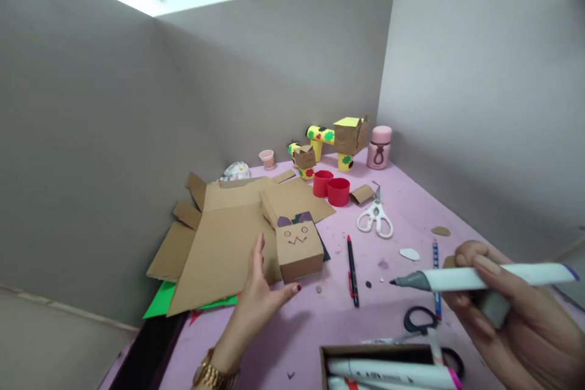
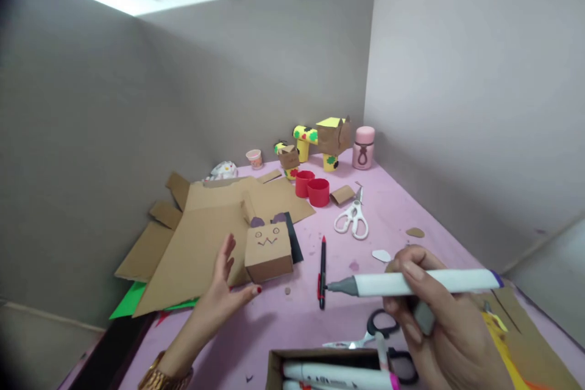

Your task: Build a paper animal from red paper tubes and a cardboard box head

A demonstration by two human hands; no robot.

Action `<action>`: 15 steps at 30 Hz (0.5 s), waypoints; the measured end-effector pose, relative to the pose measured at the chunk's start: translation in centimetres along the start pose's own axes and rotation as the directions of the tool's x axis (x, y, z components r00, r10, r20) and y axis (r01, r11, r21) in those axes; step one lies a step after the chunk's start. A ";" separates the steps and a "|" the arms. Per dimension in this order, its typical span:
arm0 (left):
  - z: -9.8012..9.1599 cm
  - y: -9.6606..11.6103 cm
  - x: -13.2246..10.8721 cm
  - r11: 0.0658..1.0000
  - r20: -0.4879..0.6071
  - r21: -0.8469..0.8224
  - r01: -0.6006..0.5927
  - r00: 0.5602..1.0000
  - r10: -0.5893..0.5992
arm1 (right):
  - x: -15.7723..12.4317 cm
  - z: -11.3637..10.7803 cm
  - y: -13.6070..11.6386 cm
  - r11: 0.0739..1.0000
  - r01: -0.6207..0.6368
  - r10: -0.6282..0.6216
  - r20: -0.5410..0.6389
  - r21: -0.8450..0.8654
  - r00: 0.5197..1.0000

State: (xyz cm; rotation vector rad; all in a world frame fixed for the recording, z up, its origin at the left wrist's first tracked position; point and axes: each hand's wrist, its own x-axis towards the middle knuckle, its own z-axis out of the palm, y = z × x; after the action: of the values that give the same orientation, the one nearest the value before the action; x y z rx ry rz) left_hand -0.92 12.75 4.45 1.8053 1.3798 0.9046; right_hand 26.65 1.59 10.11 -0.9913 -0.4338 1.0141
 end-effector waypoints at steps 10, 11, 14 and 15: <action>1.4 -1.2 3.4 0.912 0.242 -0.407 0.052 0.969 0.053 | 1.8 2.0 1.7 0.980 0.060 -0.039 0.115 -0.188 0.993; 1.6 -1.2 3.4 0.903 0.231 -0.428 0.045 0.971 0.061 | 2.0 2.1 1.8 0.979 0.052 -0.025 0.139 -0.197 0.990; 2.4 -0.9 2.9 0.919 0.128 -0.392 -0.029 0.988 0.086 | 1.9 3.0 1.8 0.968 0.086 -0.057 0.127 -0.234 0.990; 2.8 -0.6 2.5 0.939 0.083 -0.335 -0.077 0.990 0.110 | 1.7 3.4 1.7 0.958 0.130 -0.105 0.108 -0.257 0.989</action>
State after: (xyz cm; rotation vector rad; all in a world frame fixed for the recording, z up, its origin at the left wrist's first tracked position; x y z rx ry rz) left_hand 1.59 15.07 2.77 1.6426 1.0160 1.0143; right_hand 24.21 4.99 10.16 -1.1437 -0.7115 0.9124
